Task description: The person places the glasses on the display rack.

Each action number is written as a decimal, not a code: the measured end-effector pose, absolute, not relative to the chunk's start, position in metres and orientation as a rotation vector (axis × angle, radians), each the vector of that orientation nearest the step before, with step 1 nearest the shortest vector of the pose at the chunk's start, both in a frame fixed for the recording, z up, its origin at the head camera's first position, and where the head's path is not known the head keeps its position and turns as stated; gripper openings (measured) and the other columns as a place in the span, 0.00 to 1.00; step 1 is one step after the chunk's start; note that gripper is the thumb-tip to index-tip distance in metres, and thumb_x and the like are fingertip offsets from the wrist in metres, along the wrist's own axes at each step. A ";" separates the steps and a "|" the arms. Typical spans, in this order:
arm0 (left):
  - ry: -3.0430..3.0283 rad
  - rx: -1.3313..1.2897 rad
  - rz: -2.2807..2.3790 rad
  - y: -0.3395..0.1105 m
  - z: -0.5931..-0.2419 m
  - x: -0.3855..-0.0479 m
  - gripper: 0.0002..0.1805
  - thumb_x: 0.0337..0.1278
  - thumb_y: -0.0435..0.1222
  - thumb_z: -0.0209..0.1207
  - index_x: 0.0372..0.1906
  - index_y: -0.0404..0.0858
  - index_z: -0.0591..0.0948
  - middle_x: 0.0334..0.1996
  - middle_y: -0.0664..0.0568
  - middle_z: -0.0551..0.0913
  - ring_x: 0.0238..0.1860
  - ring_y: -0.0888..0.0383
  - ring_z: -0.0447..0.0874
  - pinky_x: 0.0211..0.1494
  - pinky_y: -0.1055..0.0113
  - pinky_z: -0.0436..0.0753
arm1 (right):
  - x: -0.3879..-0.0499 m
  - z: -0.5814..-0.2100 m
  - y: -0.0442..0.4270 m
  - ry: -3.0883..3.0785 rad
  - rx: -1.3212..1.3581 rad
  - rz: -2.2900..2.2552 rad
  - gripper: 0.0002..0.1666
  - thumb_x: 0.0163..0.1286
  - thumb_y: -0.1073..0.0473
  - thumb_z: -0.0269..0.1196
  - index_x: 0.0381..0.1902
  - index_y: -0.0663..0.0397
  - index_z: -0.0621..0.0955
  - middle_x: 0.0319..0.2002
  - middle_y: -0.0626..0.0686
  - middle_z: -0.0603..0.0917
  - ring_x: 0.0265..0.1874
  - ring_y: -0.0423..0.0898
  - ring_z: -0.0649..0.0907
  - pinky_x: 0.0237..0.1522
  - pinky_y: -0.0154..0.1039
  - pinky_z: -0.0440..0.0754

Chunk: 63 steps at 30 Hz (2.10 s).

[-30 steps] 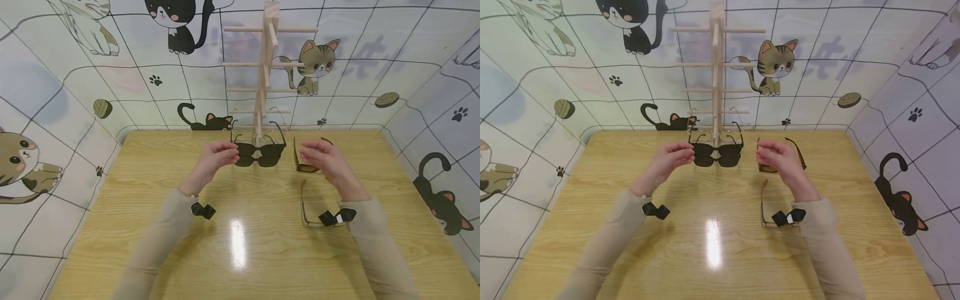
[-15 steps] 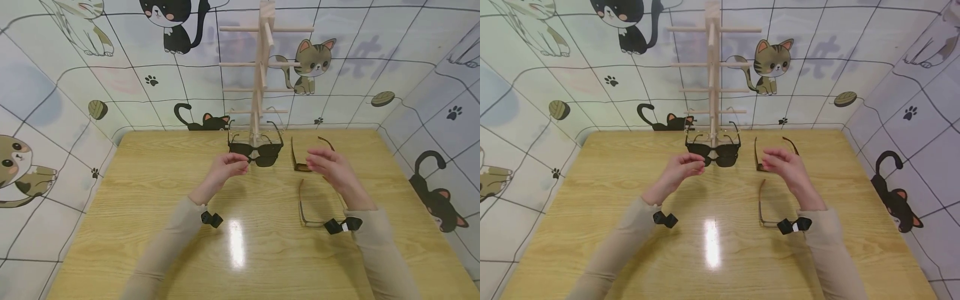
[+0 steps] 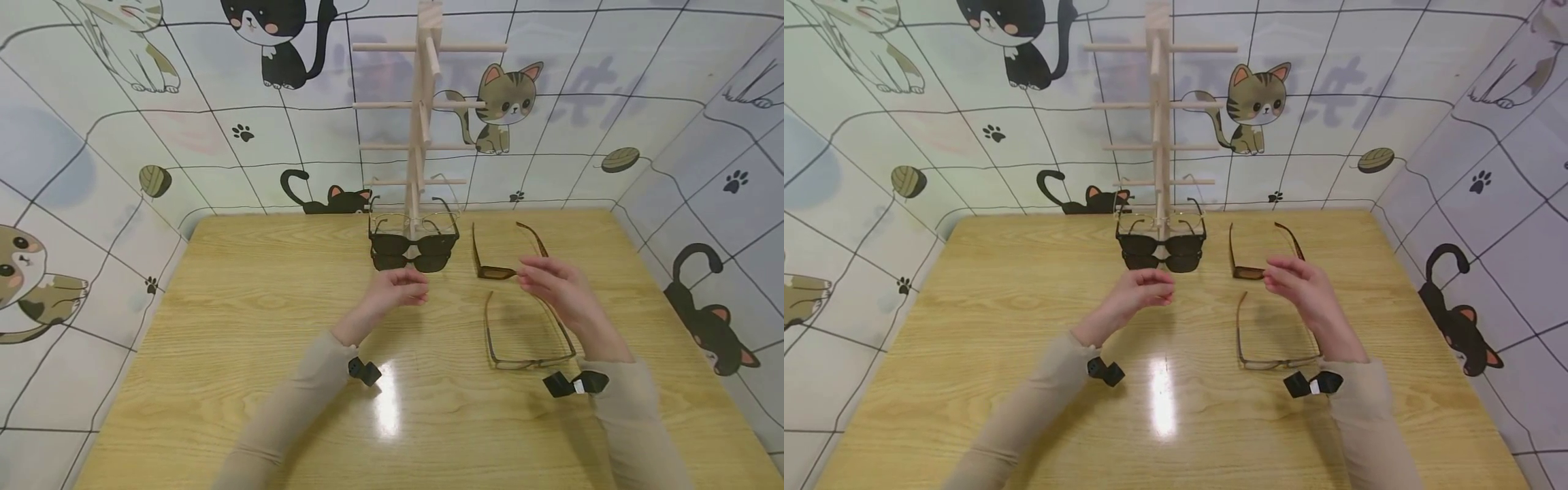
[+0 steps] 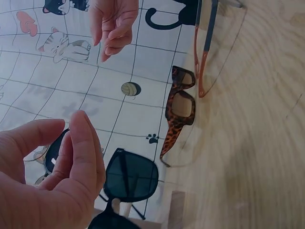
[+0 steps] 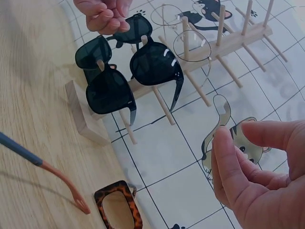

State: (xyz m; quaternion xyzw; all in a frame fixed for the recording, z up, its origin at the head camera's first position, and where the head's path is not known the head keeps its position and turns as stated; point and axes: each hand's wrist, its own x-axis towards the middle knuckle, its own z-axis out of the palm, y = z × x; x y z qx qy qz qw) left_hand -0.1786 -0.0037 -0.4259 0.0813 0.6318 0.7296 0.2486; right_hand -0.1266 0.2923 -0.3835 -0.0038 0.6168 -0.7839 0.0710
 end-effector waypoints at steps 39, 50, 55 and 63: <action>1.663 0.222 1.767 0.075 -0.478 -0.129 0.11 0.55 0.23 0.59 0.42 0.20 0.79 0.34 0.33 0.83 0.26 0.58 0.82 0.35 0.65 0.85 | -0.078 -0.434 0.355 2.167 0.146 -2.122 0.10 0.71 0.64 0.56 0.41 0.41 0.80 0.37 0.40 0.83 0.38 0.36 0.83 0.41 0.27 0.81; 1.654 0.143 1.800 0.085 -0.483 -0.124 0.09 0.52 0.24 0.61 0.40 0.24 0.80 0.28 0.42 0.84 0.26 0.54 0.85 0.33 0.66 0.85 | -0.075 -0.448 0.366 2.393 0.279 -1.849 0.32 0.70 0.59 0.58 0.60 0.79 0.63 0.38 0.32 0.79 0.38 0.30 0.81 0.41 0.26 0.80; 1.659 0.126 1.802 0.090 -0.485 -0.124 0.07 0.52 0.25 0.61 0.38 0.26 0.80 0.26 0.44 0.84 0.24 0.58 0.84 0.32 0.67 0.85 | -0.073 -0.451 0.368 2.421 0.302 -1.805 0.32 0.70 0.59 0.57 0.59 0.82 0.63 0.37 0.33 0.80 0.37 0.29 0.81 0.41 0.25 0.80; 1.697 0.106 1.781 0.098 -0.487 -0.124 0.08 0.53 0.26 0.62 0.39 0.26 0.79 0.26 0.43 0.84 0.23 0.57 0.84 0.31 0.67 0.85 | -0.070 -0.456 0.372 2.457 0.351 -1.716 0.32 0.71 0.58 0.56 0.59 0.82 0.63 0.36 0.33 0.79 0.36 0.28 0.80 0.40 0.25 0.80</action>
